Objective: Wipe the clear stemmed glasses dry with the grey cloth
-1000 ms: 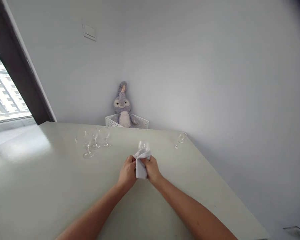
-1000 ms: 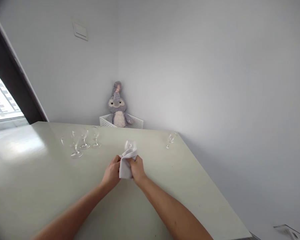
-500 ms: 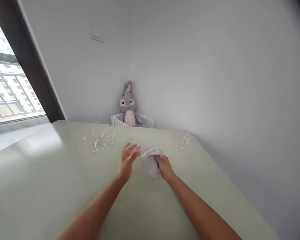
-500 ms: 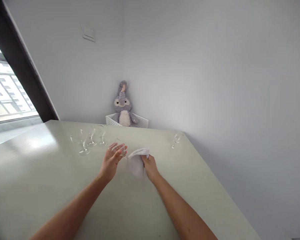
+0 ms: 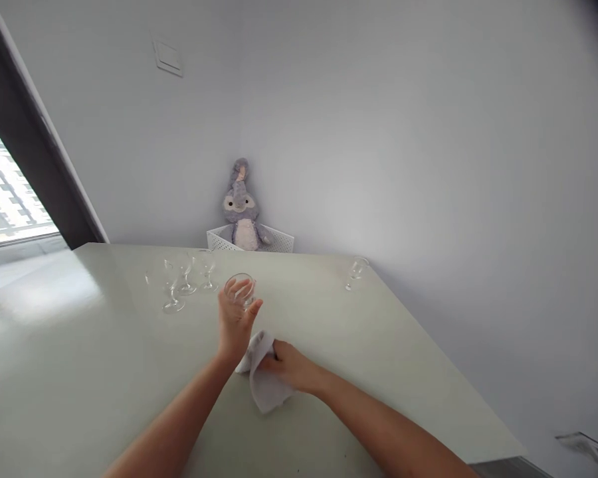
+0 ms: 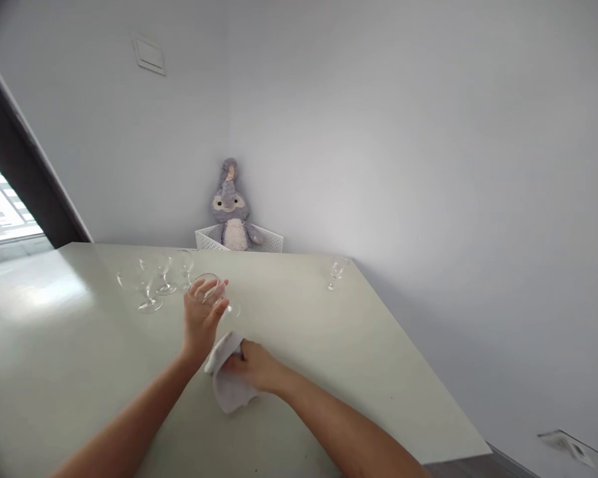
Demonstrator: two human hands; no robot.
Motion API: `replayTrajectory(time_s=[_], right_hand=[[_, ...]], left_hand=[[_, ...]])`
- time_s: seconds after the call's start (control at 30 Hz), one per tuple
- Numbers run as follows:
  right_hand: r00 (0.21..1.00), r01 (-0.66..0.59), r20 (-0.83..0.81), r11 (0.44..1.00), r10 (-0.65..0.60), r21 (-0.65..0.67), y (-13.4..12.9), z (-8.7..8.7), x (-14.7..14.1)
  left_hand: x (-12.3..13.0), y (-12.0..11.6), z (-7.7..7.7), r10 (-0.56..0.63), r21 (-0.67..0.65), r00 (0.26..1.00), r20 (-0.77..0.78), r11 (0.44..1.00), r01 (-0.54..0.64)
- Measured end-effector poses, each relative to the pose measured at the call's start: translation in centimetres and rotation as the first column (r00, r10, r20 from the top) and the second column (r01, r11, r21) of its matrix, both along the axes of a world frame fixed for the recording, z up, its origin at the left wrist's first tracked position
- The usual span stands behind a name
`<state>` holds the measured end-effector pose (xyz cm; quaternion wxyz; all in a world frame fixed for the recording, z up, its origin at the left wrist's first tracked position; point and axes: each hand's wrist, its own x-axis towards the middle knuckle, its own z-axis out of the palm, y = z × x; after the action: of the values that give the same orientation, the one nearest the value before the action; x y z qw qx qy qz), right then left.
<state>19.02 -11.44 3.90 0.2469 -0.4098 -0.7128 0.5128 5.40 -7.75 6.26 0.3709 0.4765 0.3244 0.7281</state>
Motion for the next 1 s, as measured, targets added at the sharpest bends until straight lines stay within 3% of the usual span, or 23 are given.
replayTrajectory(time_s=[0.03,0.1,0.2,0.27,0.33,0.5,0.63,0.7,0.77,0.83,0.93,1.0], right_hand=[[0.987,-0.058,0.158,0.989,0.036,0.139,-0.1,0.6,0.5],[0.91,-0.147,0.414,0.928,-0.009,0.343,0.0,2.1,1.5],[0.817,-0.132,0.543,0.855,-0.192,0.501,1.0,4.0,2.5],[0.828,-0.07,0.494,0.824,-0.266,0.562,1.8,4.7,2.6],[0.877,-0.024,0.405,0.819,-0.258,0.574,2.3,4.8,2.1],[0.92,0.126,0.214,0.764,-0.33,0.633,2.9,4.0,0.1],[0.927,0.09,0.228,0.764,-0.299,0.639,3.9,2.9,-0.2],[0.923,0.157,0.179,0.759,-0.34,0.632,5.1,2.3,0.6],[0.886,0.298,0.121,0.748,-0.448,0.593,6.8,1.5,2.3],[0.799,0.457,0.111,0.715,-0.592,0.529,8.8,0.7,4.6],[0.678,0.588,0.135,0.644,-0.722,0.489,11.6,-0.8,8.5],[0.617,0.64,0.155,0.606,-0.772,0.472,13.0,-1.7,10.7]], left_hand=[[-0.2,0.2,0.0,0.037,0.017,0.999,-0.02,0.999,-0.037],[-0.6,0.6,-0.1,0.104,0.067,0.993,-0.061,0.993,-0.1],[-0.8,0.9,-0.6,0.156,0.152,0.98,-0.121,0.979,-0.137],[-0.6,0.9,-0.9,0.17,0.182,0.968,-0.185,0.974,-0.136],[-0.3,0.7,-1.3,0.183,0.209,0.947,-0.264,0.969,-0.13],[0.5,-0.4,-1.6,0.187,0.271,0.894,-0.406,0.959,-0.078],[1.2,-1.1,-1.7,0.112,0.237,0.879,-0.464,0.972,0.0],[1.6,-1.2,-2.1,0.1,0.173,0.841,-0.531,0.985,-0.008],[2.0,-1.2,-2.9,0.071,0.069,0.756,-0.651,0.997,-0.034],[2.3,-1.2,-4.0,-0.02,-0.025,0.615,-0.789,1.0,0.001],[2.6,-1.0,-5.9,-0.165,-0.104,0.353,-0.921,0.977,0.186],[2.7,-0.9,-6.7,-0.187,-0.122,0.235,-0.954,0.957,0.265]])
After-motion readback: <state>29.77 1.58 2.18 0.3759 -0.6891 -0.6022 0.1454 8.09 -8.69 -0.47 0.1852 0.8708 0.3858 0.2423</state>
